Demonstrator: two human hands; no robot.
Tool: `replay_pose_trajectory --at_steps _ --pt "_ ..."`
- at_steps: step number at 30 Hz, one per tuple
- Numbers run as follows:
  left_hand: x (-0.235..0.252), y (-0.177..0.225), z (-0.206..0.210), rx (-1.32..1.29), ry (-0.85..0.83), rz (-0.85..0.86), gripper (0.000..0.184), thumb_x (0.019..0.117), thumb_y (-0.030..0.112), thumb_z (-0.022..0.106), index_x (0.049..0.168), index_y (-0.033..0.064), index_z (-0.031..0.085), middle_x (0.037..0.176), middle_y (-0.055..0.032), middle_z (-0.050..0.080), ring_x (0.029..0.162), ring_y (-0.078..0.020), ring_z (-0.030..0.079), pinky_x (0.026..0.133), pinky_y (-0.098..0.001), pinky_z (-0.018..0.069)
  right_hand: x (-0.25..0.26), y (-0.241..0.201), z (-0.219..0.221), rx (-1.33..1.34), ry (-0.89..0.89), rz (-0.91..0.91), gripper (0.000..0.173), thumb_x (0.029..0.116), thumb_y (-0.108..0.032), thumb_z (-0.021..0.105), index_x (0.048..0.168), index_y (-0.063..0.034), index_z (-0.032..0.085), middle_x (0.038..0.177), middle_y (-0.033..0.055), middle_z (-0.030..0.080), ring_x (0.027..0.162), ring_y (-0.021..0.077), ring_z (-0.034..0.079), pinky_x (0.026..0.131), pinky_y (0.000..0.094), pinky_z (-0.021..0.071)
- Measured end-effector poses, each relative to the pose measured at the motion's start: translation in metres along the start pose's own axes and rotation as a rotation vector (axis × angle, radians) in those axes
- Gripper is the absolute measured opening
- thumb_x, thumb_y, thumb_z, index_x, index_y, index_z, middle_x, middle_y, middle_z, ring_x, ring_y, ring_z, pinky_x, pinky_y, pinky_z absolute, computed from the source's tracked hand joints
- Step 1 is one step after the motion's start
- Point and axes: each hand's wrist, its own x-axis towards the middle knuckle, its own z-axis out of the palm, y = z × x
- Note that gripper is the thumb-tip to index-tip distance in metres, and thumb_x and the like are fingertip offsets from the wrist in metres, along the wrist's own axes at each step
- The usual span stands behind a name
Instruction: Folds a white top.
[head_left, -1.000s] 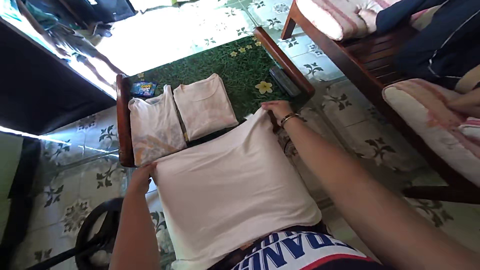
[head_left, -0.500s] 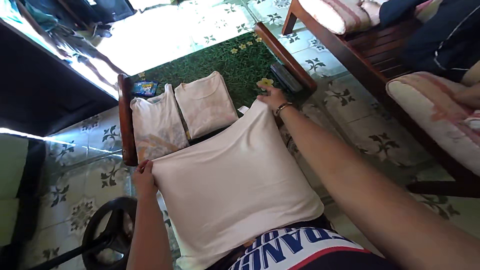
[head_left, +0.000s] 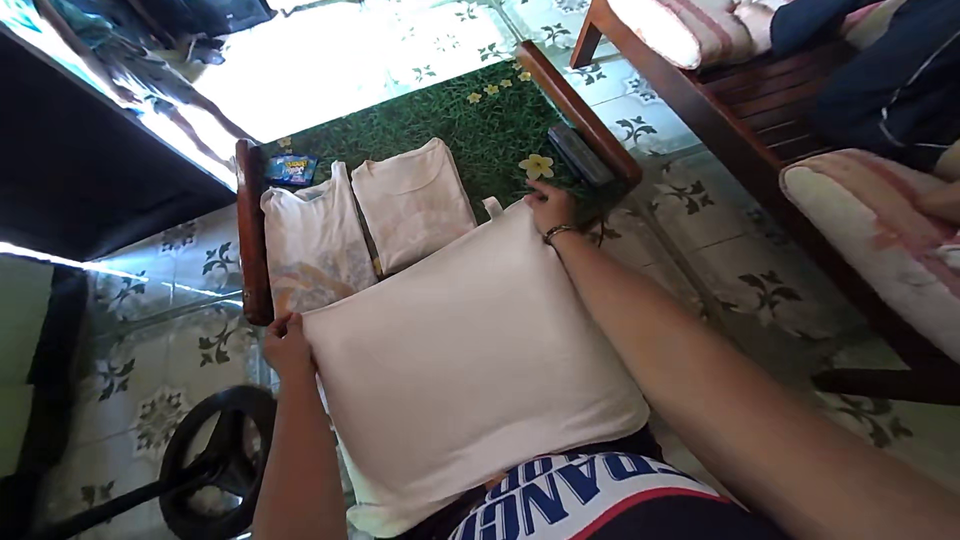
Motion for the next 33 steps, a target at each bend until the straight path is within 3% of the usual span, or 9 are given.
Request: replay_pose_trajectory --at_steps 6,9,12,14,17,22,26,30,33 --pt "-0.024 0.011 -0.033 0.203 -0.117 0.151 0.054 0.1013 0.023 0.063 0.145 -0.0043 0.047 0.146 -0.0336 0.044 0.125 -0.0431 0.055 0.104 -0.0526 0.0470 -0.035 -0.004 -0.034 -0.105 -0.008 -0.292 0.051 0.1028 -0.023 0.060 0.151 -0.0105 0.049 0.144 0.0268 0.049 0.115 0.0380 0.062 0.096 0.0500 0.0537" --pt "-0.093 -0.006 -0.077 0.216 -0.257 0.583 0.047 0.0995 0.025 0.061 0.133 -0.0083 0.055 0.139 -0.0339 0.047 0.116 -0.0379 0.059 0.093 -0.0485 0.0532 -0.120 0.022 -0.085 -0.124 -0.190 -0.786 0.048 0.1009 -0.022 0.054 0.144 -0.0036 0.055 0.129 0.0292 0.056 0.106 0.0348 0.063 0.091 0.0473 0.0555" --pt "-0.188 -0.046 -0.115 0.310 -0.508 0.788 0.047 0.0929 0.047 0.066 0.117 0.0065 0.069 0.123 -0.0231 0.062 0.112 -0.0335 0.062 0.093 -0.0485 0.0533 -0.218 0.086 -0.127 -0.196 -0.439 -1.086 0.046 0.0990 -0.039 0.044 0.135 -0.0181 0.066 0.098 0.0202 0.065 0.087 0.0327 0.064 0.073 0.0452 0.0541" --pt "-0.233 -0.074 -0.131 0.356 -0.620 0.733 0.042 0.0879 0.037 0.071 0.121 0.0111 0.068 0.127 -0.0217 0.060 0.118 -0.0363 0.060 0.096 -0.0509 0.0528 -0.262 0.129 -0.145 -0.235 -0.529 -1.047 0.048 0.0961 -0.036 0.045 0.138 -0.0231 0.063 0.104 0.0169 0.063 0.096 0.0316 0.063 0.083 0.0438 0.0533" --pt "-0.256 -0.093 -0.137 0.397 -0.572 0.631 0.041 0.0835 0.016 0.072 0.122 0.0026 0.066 0.122 -0.0251 0.062 0.115 -0.0411 0.061 0.097 -0.0543 0.0522 -0.282 0.166 -0.149 -0.315 -0.443 -0.954 0.040 0.0962 -0.020 0.047 0.128 -0.0064 0.069 0.110 0.0311 0.064 0.098 0.0505 0.063 0.085 0.0604 0.0513" --pt "-0.238 -0.093 -0.146 0.322 -0.707 0.434 0.025 0.0920 0.018 0.068 0.106 -0.0033 0.069 0.111 -0.0222 0.065 0.111 -0.0375 0.060 0.100 -0.0561 0.0463 -0.271 0.145 -0.132 -0.325 -0.353 -0.948 0.046 0.0906 -0.005 0.048 0.134 0.0050 0.062 0.106 0.0433 0.061 0.093 0.0662 0.058 0.085 0.0744 0.0429" --pt "-0.217 -0.091 -0.167 0.181 -0.807 0.332 0.027 0.0988 0.016 0.061 0.117 -0.0045 0.066 0.127 -0.0195 0.065 0.127 -0.0247 0.058 0.111 -0.0410 0.0440 -0.263 0.144 -0.142 -0.322 -0.357 -0.944 0.048 0.0914 -0.014 0.050 0.135 0.0002 0.064 0.101 0.0389 0.064 0.086 0.0596 0.062 0.080 0.0698 0.0478" --pt "-0.191 -0.068 -0.182 0.160 -0.753 0.224 0.028 0.1008 0.013 0.057 0.120 -0.0057 0.066 0.120 -0.0174 0.068 0.115 -0.0217 0.063 0.105 -0.0424 0.0478 -0.218 0.125 -0.178 -0.322 -0.534 -0.851 0.041 0.0876 -0.015 0.051 0.118 -0.0018 0.075 0.101 0.0326 0.068 0.089 0.0517 0.065 0.082 0.0671 0.0477" --pt "-0.167 -0.045 -0.171 -0.026 -0.583 0.210 0.023 0.1014 0.009 0.056 0.117 -0.0050 0.064 0.103 -0.0106 0.069 0.091 -0.0132 0.065 0.087 -0.0367 0.0549 -0.167 0.089 -0.203 -0.078 -0.713 -0.528 0.043 0.0905 -0.006 0.051 0.128 0.0136 0.060 0.111 0.0200 0.068 0.096 0.0133 0.064 0.090 0.0285 0.0526"
